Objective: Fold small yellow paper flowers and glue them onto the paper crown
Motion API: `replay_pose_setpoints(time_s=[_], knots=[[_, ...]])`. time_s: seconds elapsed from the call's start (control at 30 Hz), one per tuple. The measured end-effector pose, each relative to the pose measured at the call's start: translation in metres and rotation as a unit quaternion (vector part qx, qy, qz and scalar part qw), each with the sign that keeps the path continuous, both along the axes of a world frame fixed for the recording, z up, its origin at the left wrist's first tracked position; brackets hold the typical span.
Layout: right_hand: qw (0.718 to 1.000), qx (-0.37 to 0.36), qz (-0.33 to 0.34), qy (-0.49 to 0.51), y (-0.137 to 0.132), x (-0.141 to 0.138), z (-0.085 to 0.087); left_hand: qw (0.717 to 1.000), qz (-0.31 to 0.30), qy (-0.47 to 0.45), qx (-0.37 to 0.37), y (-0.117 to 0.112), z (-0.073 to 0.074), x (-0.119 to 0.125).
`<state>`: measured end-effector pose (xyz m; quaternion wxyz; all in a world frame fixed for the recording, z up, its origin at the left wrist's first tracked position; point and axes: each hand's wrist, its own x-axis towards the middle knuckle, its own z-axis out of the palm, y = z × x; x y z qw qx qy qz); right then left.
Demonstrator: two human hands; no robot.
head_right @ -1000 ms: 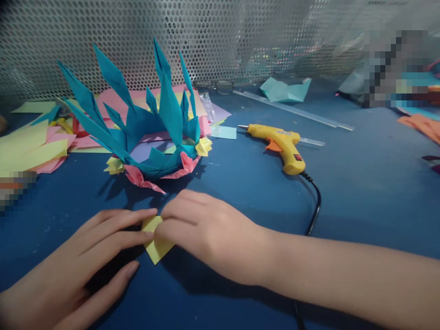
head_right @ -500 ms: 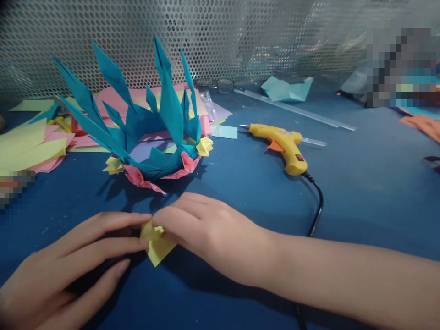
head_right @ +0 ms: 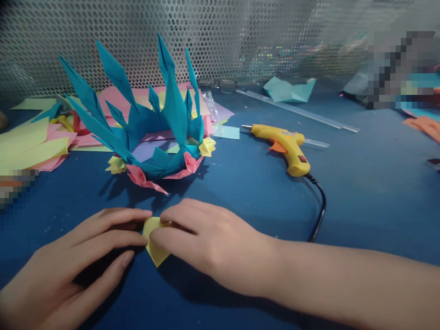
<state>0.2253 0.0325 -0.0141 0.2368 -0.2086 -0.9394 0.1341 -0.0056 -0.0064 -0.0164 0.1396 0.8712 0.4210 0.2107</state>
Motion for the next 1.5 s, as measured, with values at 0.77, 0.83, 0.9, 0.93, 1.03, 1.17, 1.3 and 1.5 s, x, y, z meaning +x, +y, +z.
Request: replay_pose_setpoints(time_s=[0.77, 0.83, 0.9, 0.93, 1.03, 1.17, 1.3, 1.5], knots=[[0.995, 0.037, 0.087, 0.001, 0.001, -0.007, 0.006, 0.982, -0.113, 0.101, 0.112, -0.007, -0.008, -0.013], [0.994, 0.042, 0.102, 0.005, 0.002, -0.006, 0.005, 0.981, -0.114, 0.107, 0.118, -0.008, -0.008, -0.013], [0.993, 0.047, 0.109, 0.007, 0.002, -0.005, 0.005, 0.979, -0.118, 0.111, 0.127, -0.008, -0.008, -0.012], [0.993, 0.049, 0.110, 0.008, 0.003, -0.004, 0.005, 0.978, -0.119, 0.112, 0.132, -0.008, -0.007, -0.012], [0.992, 0.051, 0.117, 0.016, 0.005, -0.002, 0.005, 0.976, -0.125, 0.107, 0.141, -0.006, -0.006, -0.011], [0.993, 0.024, 0.115, 0.034, 0.006, 0.000, 0.004, 0.976, -0.133, 0.097, 0.144, -0.005, -0.006, -0.010], [0.997, 0.000, 0.069, 0.029, 0.004, 0.001, 0.003, 0.977, -0.113, 0.102, 0.151, -0.005, -0.008, -0.011], [0.999, -0.005, 0.045, 0.010, 0.002, 0.000, 0.002, 0.971, -0.127, 0.111, 0.168, -0.004, -0.007, -0.010]])
